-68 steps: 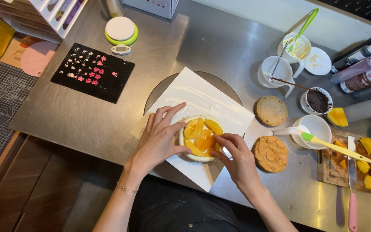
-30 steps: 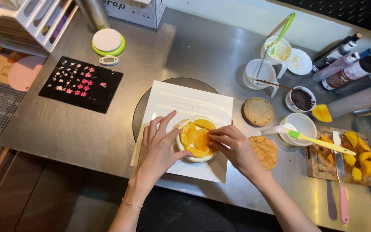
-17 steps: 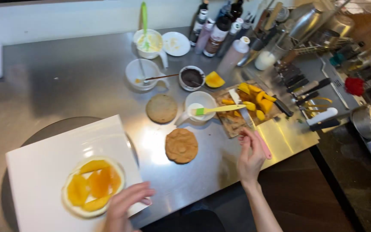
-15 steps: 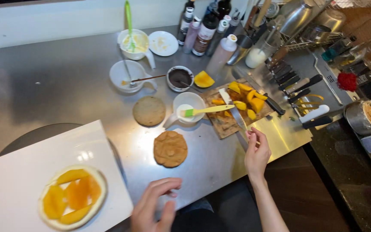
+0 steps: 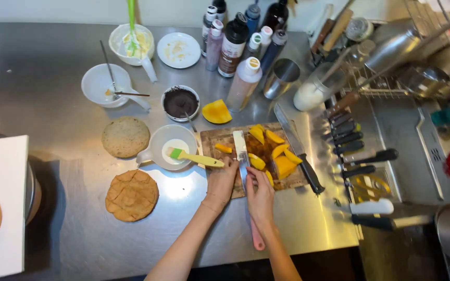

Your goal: The person cuts mango flesh into slices on a cutting board, arranges the mango slices over a cream-covered cake layer on a turntable, pipes cream over the fruit, spreads the cream with a spatula, places a second cake layer on top, brushes the top layer with liquid from a jug using a pastry brush, and trims edges with scissors.

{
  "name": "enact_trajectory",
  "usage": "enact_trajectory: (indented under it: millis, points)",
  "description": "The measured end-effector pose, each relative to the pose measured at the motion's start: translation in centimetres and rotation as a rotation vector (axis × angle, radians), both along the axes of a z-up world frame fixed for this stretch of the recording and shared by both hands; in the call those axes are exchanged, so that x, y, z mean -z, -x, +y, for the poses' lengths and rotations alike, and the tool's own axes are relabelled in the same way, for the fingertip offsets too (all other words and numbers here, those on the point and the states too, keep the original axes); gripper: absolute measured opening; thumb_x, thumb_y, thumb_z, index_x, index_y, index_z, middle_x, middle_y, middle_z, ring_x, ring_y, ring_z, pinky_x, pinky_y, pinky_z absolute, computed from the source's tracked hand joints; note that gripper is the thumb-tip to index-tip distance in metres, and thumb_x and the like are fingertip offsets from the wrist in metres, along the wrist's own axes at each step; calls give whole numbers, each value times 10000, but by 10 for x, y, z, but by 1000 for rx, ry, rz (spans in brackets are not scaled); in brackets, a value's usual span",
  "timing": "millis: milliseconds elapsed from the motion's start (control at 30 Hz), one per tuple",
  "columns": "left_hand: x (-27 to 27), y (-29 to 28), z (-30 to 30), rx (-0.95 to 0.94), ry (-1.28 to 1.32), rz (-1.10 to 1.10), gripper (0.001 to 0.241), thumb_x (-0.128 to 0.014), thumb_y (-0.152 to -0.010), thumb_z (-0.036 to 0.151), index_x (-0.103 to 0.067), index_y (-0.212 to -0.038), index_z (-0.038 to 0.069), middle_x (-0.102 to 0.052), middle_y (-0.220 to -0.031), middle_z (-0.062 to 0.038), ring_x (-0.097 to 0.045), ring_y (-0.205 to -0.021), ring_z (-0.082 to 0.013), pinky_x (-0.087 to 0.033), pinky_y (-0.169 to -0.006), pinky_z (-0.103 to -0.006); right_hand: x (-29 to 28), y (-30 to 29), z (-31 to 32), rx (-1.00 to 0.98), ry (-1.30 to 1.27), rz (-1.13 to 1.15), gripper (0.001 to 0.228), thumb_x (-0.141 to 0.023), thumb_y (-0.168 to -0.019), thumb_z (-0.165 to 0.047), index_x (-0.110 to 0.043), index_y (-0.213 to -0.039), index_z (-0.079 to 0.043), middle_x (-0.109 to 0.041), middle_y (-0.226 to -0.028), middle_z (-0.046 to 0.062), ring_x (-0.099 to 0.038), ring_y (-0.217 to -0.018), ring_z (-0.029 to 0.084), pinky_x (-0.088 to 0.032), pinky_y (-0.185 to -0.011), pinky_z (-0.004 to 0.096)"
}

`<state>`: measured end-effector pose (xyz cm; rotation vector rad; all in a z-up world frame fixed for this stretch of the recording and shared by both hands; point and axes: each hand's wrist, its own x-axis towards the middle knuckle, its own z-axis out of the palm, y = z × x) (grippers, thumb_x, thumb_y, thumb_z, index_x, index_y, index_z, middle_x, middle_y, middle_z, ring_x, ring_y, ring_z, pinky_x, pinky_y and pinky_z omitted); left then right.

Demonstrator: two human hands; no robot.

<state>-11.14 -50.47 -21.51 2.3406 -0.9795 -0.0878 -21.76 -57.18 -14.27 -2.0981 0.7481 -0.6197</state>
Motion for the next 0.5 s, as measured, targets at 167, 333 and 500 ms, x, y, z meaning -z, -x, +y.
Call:
enact_trajectory:
  millis: [167,333,500]
  points:
    - [-1,18,7,-62,264,170,104,-668,-850,111,-620,-941,97,-682,-895,-119,-653,-722,-341,-500,-615,-451,12,-1,-15,-137,23,125,244,-643,-922,-115,-725,-1146,-63,-738,-1090,83,-702,-907,232,-560,-806,317]
    - [-115,48,78,-266,737,647,145,-758,-855,2,-733,-998,-12,-744,-938,-79,-670,-722,-133,-578,-673,-237,92,25,-49,-320,-471,-51,287,-729,-865,-5,-718,-1144,63,-790,-1010,195,-760,-831,219,-609,-757,288]
    - [-192,44,172,-422,782,178,188,-751,-832,-55,-759,-1017,-25,-795,-1002,-137,-776,-842,-228,-640,-752,-287,-4,-42,45,-618,-341,-208,220,-747,-812,24,-750,-1031,36,-803,-1026,174,-817,-800,210,-671,-759,258]
